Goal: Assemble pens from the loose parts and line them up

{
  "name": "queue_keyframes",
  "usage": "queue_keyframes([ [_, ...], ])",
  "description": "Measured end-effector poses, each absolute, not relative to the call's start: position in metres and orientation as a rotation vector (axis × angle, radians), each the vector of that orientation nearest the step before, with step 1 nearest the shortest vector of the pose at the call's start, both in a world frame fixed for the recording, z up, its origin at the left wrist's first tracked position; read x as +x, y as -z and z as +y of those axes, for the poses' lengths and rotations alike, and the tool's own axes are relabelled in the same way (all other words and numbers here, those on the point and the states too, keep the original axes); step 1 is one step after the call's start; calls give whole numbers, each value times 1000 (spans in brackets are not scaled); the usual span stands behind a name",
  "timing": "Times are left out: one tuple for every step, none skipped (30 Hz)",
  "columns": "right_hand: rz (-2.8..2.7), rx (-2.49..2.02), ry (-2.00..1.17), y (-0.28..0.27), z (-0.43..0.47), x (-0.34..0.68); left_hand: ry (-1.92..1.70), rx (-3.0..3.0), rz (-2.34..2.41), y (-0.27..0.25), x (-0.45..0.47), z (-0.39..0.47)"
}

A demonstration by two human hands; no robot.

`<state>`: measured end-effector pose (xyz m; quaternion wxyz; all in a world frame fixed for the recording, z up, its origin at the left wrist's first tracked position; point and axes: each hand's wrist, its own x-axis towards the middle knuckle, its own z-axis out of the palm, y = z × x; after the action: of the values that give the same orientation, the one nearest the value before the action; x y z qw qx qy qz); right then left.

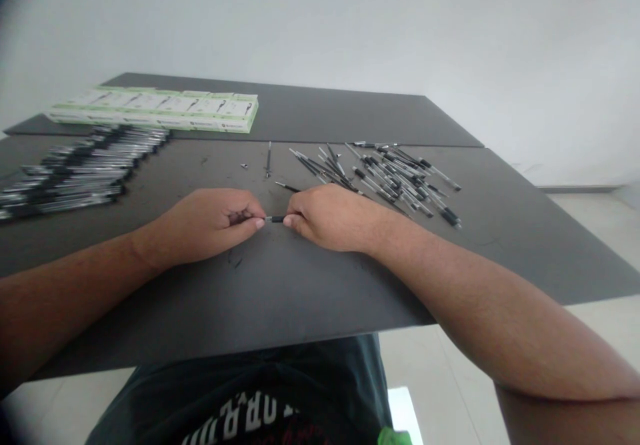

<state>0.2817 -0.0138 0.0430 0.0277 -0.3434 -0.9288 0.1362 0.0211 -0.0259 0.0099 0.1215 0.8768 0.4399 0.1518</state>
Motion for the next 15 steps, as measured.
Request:
queue_keyframes([
  [-2848,-1070,-434,-43,-14,282,-444,2559,1283,-10,21,-26],
  [-2834,-1080,-440,-43,-13,282,-444,2557,1282,-9,21,-25],
  [-2834,-1086,-437,-42,-13,282,-444,2554,1281,-9,21,-25],
  [-2847,-1082,-425,-42,-13,282,-443,2552,1279,-9,21,-24],
  [-2868,-1071,-409,-42,-13,282,-441,2550,1280,-9,21,-24],
  [-2891,-1052,-393,-42,-13,282,-438,2548,1283,-9,21,-24],
  [-2907,-1032,-385,-42,-13,282,-433,2546,1287,-9,21,-25],
  [-2908,-1018,-389,-42,-13,282,-425,2544,1292,-10,21,-25],
  [-2895,-1017,-403,-43,-13,282,-419,2539,1298,-11,21,-25],
  [-2872,-1030,-417,-43,-13,282,-414,2533,1304,-11,21,-26],
  [-2851,-1051,-429,-43,-13,282,-409,2526,1310,-12,21,-26],
  [-2837,-1072,-433,-43,-13,282,-406,2520,1315,-12,22,-26],
  [-2836,-1086,-429,-43,-13,282,-401,2516,1317,-12,22,-26],
  [-2846,-1087,-419,-42,-13,282,-400,2513,1320,-12,22,-26],
  [-2866,-1075,-407,-42,-12,282,-399,2511,1322,-11,22,-26],
])
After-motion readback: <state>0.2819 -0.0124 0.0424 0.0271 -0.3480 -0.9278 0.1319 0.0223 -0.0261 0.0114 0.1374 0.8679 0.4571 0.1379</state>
